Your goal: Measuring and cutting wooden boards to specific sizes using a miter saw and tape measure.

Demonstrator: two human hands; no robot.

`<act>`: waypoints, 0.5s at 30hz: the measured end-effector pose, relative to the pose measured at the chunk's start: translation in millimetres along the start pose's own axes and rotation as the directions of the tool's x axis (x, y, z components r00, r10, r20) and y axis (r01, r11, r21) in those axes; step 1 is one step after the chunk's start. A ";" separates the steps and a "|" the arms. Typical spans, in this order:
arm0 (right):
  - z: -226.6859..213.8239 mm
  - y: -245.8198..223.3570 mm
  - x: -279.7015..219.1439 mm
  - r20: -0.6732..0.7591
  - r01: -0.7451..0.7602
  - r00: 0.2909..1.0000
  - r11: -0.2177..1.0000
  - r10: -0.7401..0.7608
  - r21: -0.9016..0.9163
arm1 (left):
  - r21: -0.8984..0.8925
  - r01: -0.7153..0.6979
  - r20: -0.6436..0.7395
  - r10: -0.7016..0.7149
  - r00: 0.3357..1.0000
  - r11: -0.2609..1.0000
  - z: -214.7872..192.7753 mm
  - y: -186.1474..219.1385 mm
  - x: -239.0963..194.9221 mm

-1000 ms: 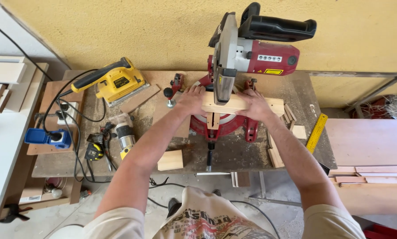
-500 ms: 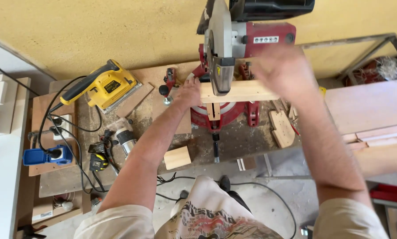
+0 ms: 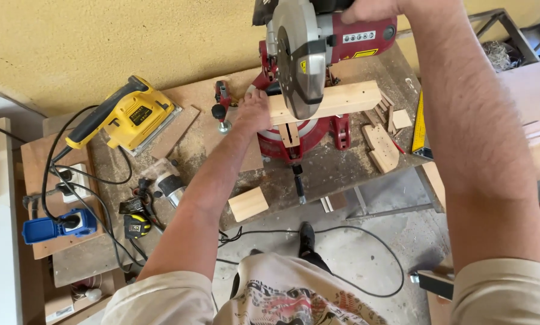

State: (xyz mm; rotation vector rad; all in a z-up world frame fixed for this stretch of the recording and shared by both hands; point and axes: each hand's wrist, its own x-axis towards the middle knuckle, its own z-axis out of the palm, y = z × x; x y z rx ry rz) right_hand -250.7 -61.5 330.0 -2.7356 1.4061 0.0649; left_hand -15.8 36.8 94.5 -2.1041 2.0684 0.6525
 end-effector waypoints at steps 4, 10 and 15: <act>7.0 -4.1 0.6 0.098 0.031 0.995 0.998 -0.037 0.060 | -0.030 0.000 -0.010 -0.001 1.000 1.000 0.8 -0.5 -2.4; -11.1 -51.0 -40.0 0.089 -0.116 0.989 0.993 0.117 -0.025 | 0.040 -0.033 -0.061 0.035 0.998 0.999 10.2 -4.4 6.4; -7.9 -61.8 -55.9 0.082 -0.187 0.979 0.982 0.189 -0.024 | 0.030 -0.020 -0.076 0.022 0.997 0.999 14.5 -5.2 11.8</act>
